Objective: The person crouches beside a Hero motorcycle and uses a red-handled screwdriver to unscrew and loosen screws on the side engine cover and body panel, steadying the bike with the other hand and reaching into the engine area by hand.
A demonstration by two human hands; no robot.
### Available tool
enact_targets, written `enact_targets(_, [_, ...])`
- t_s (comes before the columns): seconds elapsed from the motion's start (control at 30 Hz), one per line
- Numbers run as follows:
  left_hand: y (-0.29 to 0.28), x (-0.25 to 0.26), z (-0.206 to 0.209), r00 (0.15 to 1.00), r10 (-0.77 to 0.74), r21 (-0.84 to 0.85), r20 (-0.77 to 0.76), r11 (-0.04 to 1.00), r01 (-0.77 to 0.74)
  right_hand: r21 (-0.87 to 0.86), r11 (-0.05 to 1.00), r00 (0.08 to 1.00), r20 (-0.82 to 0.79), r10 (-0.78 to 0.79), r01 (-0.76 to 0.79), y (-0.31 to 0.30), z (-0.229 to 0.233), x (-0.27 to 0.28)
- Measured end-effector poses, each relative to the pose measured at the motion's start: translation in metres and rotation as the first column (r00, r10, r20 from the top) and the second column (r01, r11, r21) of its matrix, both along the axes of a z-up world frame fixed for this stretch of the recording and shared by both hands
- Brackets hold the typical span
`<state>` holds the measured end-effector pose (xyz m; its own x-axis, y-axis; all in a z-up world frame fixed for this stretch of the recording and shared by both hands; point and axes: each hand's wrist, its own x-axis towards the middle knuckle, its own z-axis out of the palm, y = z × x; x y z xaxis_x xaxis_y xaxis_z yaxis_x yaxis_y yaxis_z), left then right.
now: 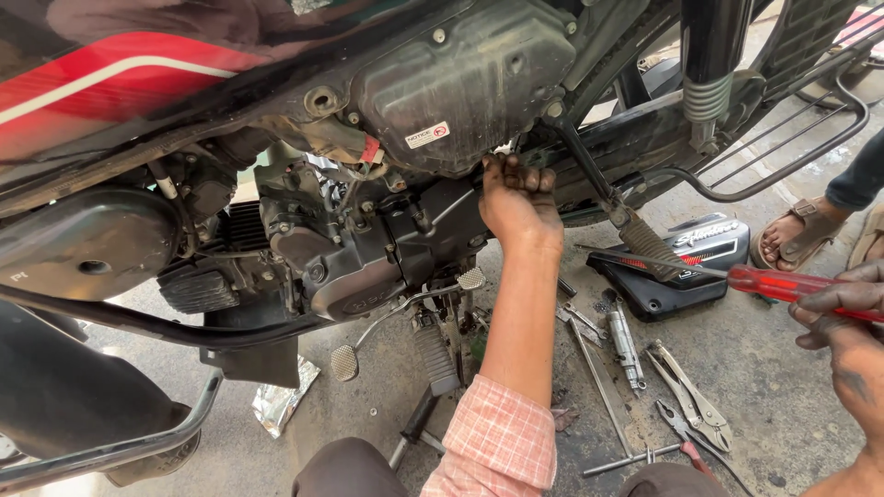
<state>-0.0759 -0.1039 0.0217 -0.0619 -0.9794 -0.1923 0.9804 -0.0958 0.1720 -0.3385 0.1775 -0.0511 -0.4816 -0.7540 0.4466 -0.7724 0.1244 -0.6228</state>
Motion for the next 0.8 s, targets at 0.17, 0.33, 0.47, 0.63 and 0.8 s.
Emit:
enact_targets(0.17, [-0.025,-0.004,-0.015,0.994,-0.033,-0.045,-0.108,0.999,0.028,0.014,1.0,1.0,0.016,-0.002,0.002,-0.002,0.001,-0.002])
enact_targets(0.33, [-0.05,-0.005,-0.055,0.88,-0.207,-0.166,-0.428,0.975,0.149,-0.025,1.0,1.0,0.017,0.007,-0.007,0.002,-0.015,-0.02])
enact_targets(0.47, [0.004,0.014,0.012,0.971,-0.144,-0.078,-0.189,0.988,0.131,0.064,0.998,1.0,0.021,0.018,-0.019,-0.001,-0.015,-0.024])
enact_targets(0.63, [0.002,0.01,0.011,0.998,-0.05,-0.031,0.044,0.998,0.052,-0.069,0.997,0.999,0.044,0.019,-0.015,0.002,0.004,0.007])
enact_targets(0.8, [-0.039,-0.001,-0.039,0.979,-0.102,-0.12,-0.174,0.989,0.082,-0.066,0.997,0.988,0.148,0.039,-0.029,-0.003,0.009,0.005])
